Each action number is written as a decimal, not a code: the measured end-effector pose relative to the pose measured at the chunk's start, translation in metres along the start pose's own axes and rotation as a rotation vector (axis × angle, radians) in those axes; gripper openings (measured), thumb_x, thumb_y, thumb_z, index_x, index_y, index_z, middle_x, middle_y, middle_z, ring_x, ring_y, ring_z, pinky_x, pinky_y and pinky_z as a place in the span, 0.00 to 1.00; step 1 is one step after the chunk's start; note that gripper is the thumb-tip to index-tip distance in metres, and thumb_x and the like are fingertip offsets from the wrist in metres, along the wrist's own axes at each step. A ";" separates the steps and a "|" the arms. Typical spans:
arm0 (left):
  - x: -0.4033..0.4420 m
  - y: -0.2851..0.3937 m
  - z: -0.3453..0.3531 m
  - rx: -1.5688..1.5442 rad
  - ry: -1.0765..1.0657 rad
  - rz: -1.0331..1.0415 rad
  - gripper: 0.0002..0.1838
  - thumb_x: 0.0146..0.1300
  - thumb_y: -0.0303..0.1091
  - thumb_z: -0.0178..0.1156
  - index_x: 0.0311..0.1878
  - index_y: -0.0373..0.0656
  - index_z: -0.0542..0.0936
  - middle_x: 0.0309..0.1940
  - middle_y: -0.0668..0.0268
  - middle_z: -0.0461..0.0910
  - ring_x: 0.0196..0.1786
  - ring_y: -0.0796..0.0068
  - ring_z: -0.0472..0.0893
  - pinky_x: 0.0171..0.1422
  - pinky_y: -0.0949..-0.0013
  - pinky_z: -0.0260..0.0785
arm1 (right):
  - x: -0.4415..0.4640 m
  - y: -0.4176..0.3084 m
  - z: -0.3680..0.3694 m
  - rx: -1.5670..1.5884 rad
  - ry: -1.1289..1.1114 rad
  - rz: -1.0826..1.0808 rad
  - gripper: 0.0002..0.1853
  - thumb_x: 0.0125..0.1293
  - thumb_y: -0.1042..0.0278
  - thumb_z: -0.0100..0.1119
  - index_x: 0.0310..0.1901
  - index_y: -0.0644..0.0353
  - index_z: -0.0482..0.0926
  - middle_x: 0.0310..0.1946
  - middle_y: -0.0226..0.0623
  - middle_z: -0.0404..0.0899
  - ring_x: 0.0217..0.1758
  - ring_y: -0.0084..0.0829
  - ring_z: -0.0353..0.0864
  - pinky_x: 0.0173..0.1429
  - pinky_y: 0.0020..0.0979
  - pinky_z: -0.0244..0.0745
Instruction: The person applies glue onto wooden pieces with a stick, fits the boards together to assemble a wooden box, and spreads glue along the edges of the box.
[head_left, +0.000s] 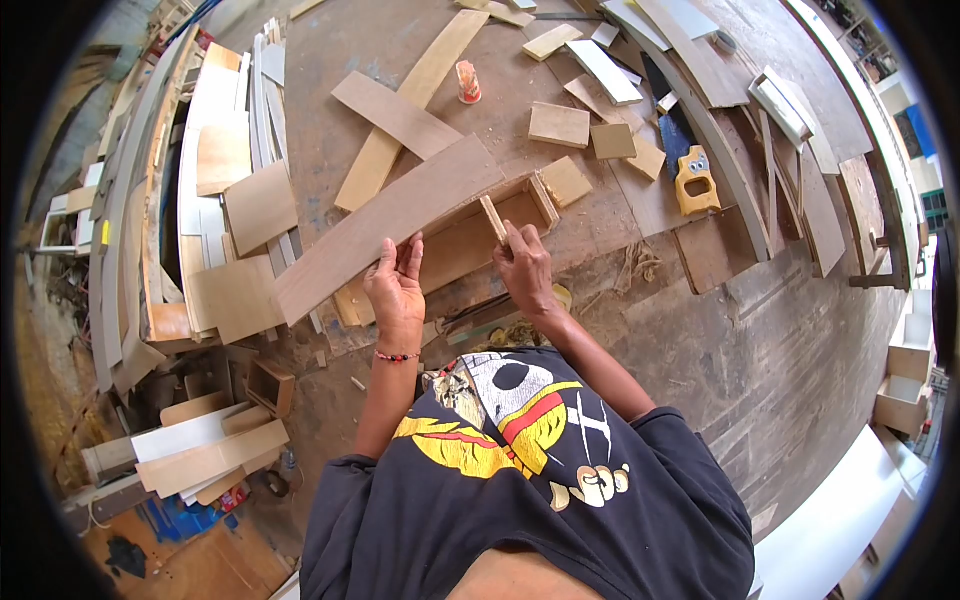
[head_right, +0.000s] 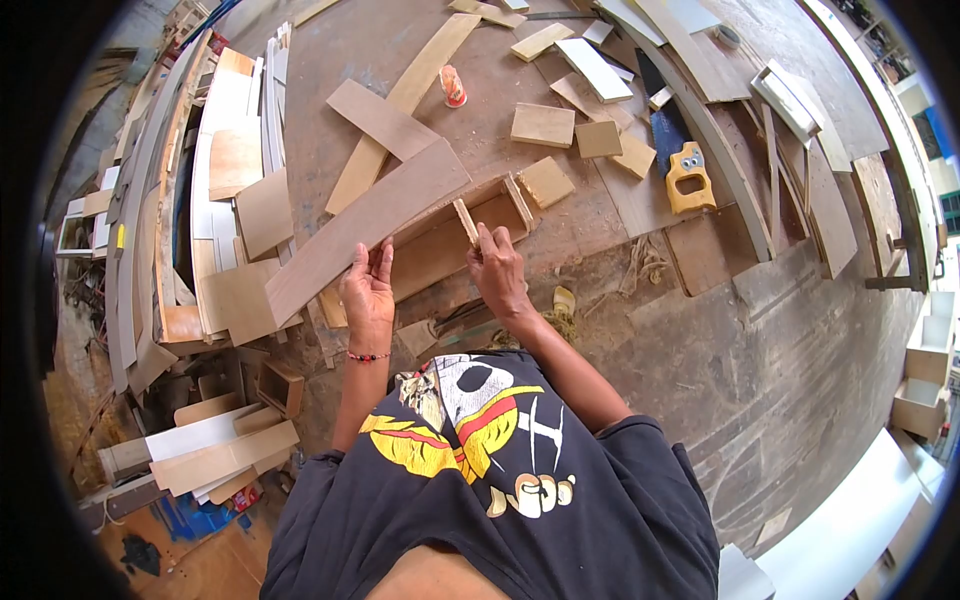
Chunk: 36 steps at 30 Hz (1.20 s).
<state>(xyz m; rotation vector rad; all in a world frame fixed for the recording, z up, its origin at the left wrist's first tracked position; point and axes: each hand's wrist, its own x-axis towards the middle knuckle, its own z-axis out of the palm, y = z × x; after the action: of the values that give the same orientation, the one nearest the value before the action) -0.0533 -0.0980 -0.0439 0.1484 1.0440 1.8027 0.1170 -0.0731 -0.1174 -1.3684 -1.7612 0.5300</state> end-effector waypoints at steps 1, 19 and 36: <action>-0.001 0.000 0.000 -0.001 0.000 0.000 0.12 0.65 0.29 0.54 0.46 0.28 0.72 0.39 0.51 0.78 0.42 0.61 0.82 0.47 0.70 0.81 | 0.000 0.000 0.000 0.002 -0.005 0.002 0.23 0.50 0.79 0.60 0.51 0.68 0.72 0.32 0.46 0.70 0.30 0.45 0.76 0.32 0.39 0.75; -0.006 -0.031 -0.002 0.045 -0.009 -0.113 0.11 0.64 0.29 0.55 0.44 0.30 0.73 0.38 0.53 0.80 0.40 0.61 0.82 0.43 0.69 0.81 | -0.001 0.001 0.002 0.014 -0.011 0.018 0.24 0.50 0.78 0.61 0.52 0.67 0.71 0.34 0.48 0.70 0.32 0.48 0.76 0.34 0.40 0.75; -0.007 -0.027 0.009 0.009 -0.071 -0.111 0.12 0.65 0.28 0.54 0.47 0.29 0.73 0.40 0.52 0.79 0.44 0.60 0.81 0.48 0.68 0.80 | -0.002 -0.009 -0.015 0.079 0.070 0.090 0.16 0.50 0.75 0.60 0.44 0.64 0.77 0.26 0.43 0.71 0.26 0.41 0.76 0.30 0.36 0.73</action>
<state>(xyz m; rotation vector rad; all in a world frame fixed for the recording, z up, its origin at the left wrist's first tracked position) -0.0264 -0.0951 -0.0550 0.1565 0.9911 1.6812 0.1243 -0.0802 -0.1024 -1.3990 -1.6119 0.5880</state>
